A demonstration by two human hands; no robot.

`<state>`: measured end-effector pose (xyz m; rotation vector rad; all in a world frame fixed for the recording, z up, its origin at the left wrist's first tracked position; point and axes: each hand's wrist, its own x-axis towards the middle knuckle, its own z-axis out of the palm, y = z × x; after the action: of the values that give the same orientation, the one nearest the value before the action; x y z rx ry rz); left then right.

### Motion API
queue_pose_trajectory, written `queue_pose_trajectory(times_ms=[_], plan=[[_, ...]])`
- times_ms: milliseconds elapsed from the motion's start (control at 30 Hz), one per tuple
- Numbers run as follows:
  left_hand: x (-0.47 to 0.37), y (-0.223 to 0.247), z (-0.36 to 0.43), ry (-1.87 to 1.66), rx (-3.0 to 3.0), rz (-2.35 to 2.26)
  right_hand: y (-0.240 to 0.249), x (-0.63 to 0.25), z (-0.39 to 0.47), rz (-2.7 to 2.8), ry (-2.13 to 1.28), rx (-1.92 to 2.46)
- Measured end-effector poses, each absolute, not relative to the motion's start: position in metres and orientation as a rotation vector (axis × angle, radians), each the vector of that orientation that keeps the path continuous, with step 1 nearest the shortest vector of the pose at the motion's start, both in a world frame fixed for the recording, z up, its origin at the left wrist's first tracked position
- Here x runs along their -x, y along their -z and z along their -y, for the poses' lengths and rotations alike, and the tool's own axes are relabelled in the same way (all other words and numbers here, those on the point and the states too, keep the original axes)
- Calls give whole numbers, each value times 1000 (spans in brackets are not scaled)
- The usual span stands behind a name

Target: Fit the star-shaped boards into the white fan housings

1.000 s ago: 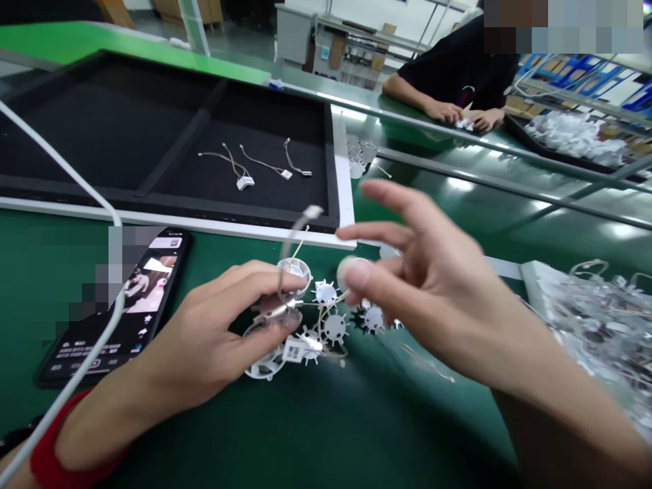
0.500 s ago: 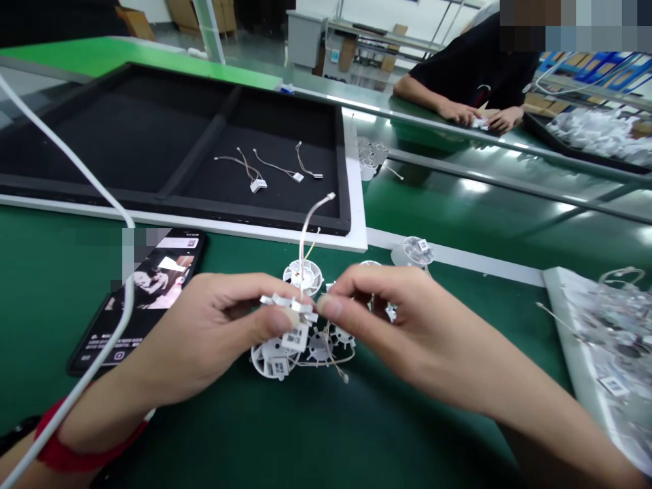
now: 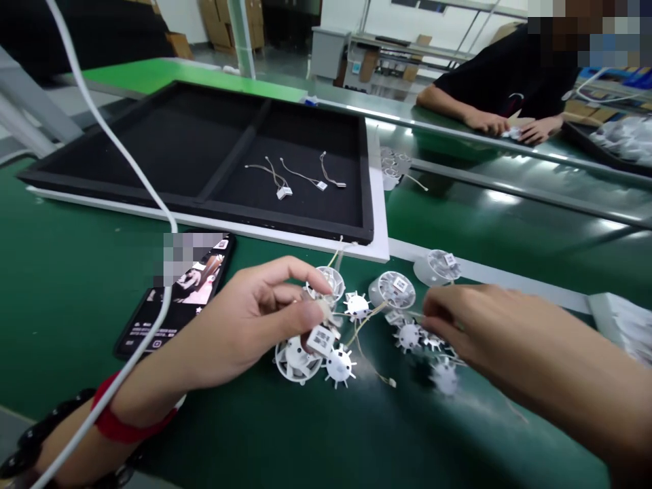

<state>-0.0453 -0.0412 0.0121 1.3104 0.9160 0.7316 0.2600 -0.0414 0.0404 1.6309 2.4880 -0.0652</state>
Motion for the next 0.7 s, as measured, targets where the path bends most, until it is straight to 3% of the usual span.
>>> queue_pose_trajectory(times_ms=[167, 333, 500, 700], plan=[[45, -19, 44, -661, -1283, -764, -48, -260, 37, -2788, -52, -1801], [45, -26, 48, -569, -1290, -762, -58, -219, 54, -3142, 563, -1461], [45, -30, 48, -586, -1460, -697, -62, -204, 58, -2811, 1217, -1409], [44, -25, 51, -578, -1591, -731, -61, -206, 54, -2591, 1392, -1561]])
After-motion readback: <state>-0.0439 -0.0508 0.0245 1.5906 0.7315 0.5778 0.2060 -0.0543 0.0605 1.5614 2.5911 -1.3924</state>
